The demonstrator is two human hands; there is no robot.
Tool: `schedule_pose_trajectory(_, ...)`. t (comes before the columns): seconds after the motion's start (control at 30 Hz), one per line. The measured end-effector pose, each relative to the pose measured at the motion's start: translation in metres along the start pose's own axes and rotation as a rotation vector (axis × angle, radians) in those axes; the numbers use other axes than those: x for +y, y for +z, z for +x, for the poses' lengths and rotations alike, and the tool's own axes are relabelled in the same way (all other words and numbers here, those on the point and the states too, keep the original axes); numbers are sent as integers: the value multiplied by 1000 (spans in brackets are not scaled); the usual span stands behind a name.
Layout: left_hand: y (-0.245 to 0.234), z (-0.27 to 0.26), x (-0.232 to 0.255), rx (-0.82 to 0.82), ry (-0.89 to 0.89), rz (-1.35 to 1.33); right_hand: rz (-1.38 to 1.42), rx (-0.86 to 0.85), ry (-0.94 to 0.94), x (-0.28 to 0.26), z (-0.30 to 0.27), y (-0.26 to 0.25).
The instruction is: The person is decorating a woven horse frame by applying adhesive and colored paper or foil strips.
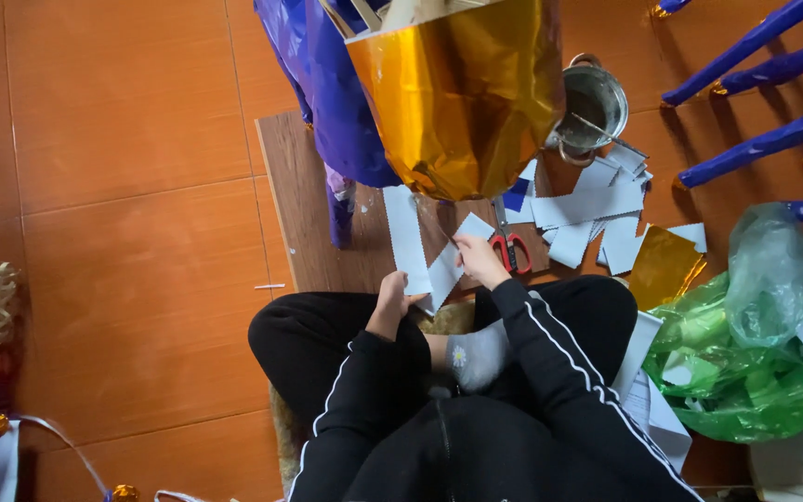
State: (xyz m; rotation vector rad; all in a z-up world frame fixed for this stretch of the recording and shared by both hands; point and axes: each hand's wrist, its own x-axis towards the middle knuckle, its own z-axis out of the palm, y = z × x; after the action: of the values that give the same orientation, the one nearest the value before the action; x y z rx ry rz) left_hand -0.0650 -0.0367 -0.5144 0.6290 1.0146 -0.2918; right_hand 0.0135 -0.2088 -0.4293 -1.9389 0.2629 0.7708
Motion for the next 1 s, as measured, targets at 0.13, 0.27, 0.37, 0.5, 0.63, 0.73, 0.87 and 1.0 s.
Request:
schedule_pose_trajectory(0.13,-16,22,-6,-92,-146,438,-87,22,-351,39,38,13)
schedule_pose_trajectory(0.27,-25,34,-15,-102,-146,490,-332,42,-330,-10,-51,5)
schedule_pose_trajectory(0.37,-23,38,-19,-24,134,203,-306,289,-677,-10,-103,-14)
schedule_pose_trajectory(0.5,0,-7,1,-109,173,211,-330,783,-790,9,-117,-79)
schedule_pose_trajectory(0.63,30,-76,22,-177,181,168,-483,938,-527,51,-32,-178)
schedule_pose_trajectory(0.73,27,-79,22,-228,192,96,-687,828,-207,70,70,-246)
schedule_pose_trajectory(0.87,53,-139,48,-285,215,24,-779,789,-388,-33,17,-216)
schedule_pose_trajectory(1.0,83,-203,72,-411,220,-42,-82,259,-526,-93,-66,-130)
